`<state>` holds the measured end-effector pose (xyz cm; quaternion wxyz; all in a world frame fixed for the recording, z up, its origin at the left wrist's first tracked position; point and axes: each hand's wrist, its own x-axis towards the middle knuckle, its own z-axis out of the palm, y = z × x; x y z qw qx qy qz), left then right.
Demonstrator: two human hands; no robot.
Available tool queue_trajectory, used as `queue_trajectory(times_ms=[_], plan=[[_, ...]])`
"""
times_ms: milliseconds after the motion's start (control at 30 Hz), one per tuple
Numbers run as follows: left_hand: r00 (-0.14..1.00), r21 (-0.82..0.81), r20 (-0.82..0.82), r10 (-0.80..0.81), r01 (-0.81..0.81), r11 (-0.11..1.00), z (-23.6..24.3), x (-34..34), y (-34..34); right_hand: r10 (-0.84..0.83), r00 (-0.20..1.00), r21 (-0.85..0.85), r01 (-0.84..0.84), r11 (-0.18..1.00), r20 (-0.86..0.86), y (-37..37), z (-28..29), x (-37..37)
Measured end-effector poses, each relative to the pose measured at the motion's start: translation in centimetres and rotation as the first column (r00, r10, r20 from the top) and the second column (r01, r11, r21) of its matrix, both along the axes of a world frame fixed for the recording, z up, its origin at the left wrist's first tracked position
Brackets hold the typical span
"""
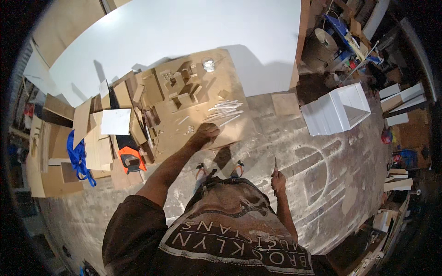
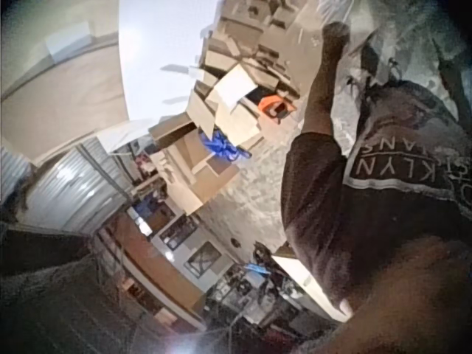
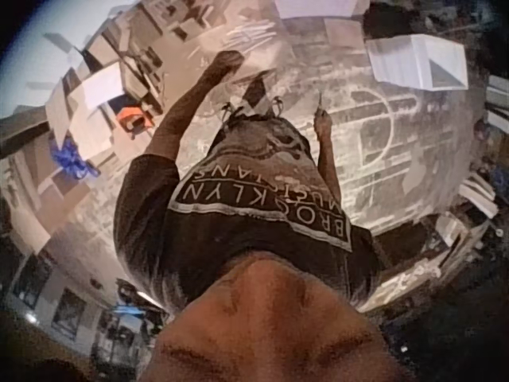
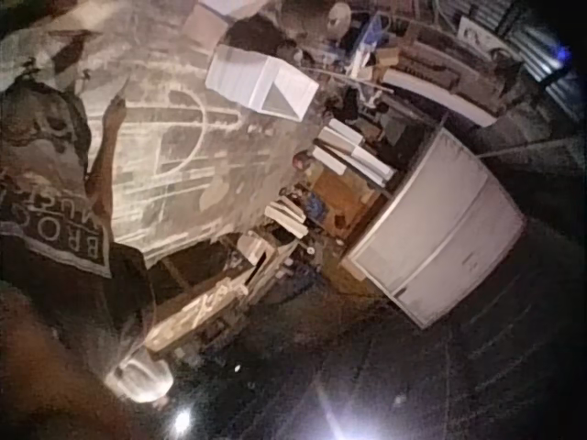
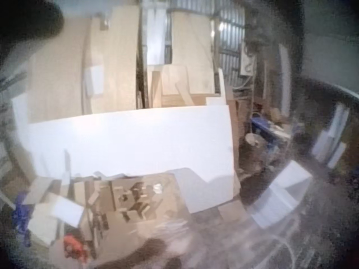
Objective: The person assembles pieces of a wooden architectural model on a workbench, handling small white and brown wooden components and using a cutter to shape them.
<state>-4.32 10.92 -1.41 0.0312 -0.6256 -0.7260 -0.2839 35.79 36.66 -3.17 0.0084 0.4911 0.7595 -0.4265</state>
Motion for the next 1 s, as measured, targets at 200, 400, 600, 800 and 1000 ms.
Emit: queue_trajectory(times_ms=[200, 400, 600, 800, 1000], plan=[[0.997, 0.008, -0.081, -0.010, 0.011, 1.000, 2.5, -2.4, -1.7, -0.047, 0.998, -0.037, 0.046, 0.998, -0.038, -0.8, 0.0, -0.3], [0.963, -0.042, -0.251, -0.097, 0.089, 0.995, 5.0, -1.0, -0.4, -0.012, 0.999, -0.065, 0.009, 0.998, -0.047, -1.8, 1.8, -0.9], [0.996, -0.001, -0.090, -0.009, 0.009, 1.000, 3.7, 0.5, 0.9, -0.033, 0.995, -0.052, 0.028, 0.998, -0.096, -2.0, 0.7, -0.8], [0.913, -0.102, -0.399, -0.085, 0.048, 0.994, 4.3, -2.0, 0.4, -0.053, 0.996, -0.019, 0.052, 0.998, -0.068, -0.2, -1.2, 1.9], [0.953, -0.062, -0.154, 0.260, -0.272, 0.960, 2.9, -3.2, 5.1, -0.072, 0.996, -0.016, 0.071, 0.997, -0.054, -0.9, -0.5, 1.7]])
